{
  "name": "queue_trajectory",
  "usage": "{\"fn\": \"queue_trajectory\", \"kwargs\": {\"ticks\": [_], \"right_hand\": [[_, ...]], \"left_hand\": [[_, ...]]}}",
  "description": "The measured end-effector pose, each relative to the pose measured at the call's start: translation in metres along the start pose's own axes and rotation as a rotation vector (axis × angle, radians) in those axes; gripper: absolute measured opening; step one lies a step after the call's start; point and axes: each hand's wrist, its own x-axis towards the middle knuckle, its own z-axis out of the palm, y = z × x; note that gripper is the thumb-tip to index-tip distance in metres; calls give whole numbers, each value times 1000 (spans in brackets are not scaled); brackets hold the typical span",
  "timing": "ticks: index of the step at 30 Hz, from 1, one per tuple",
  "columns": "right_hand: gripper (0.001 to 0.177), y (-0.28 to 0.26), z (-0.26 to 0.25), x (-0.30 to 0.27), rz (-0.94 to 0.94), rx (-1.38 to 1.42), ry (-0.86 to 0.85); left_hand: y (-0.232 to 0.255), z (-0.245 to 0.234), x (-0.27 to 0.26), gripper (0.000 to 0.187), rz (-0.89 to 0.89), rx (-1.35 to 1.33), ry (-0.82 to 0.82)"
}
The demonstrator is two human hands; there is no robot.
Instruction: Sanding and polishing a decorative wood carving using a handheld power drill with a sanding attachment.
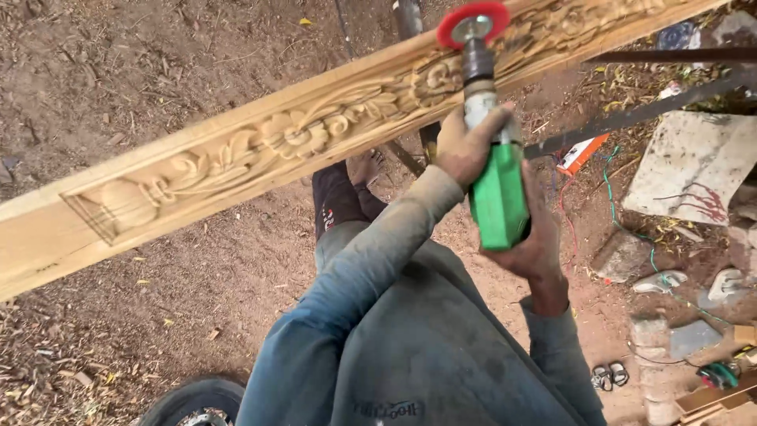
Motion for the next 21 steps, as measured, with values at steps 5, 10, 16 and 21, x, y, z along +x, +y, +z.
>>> {"fn": "queue_trajectory", "kwargs": {"ticks": [5,10,16,21], "right_hand": [[130,-6,-1,10,114,184,-39],[119,-14,-9,14,-45,-13,21],[117,-19,-24,21,312,163,-75],[126,-16,-55,26,171,75,-153]], "left_hand": [[1,9,9,58,-26,67,66],[7,12,-4,61,5,152,114],[19,17,-2,58,-86,9,65],[10,29,-8,50,-88,-107,64]]}}
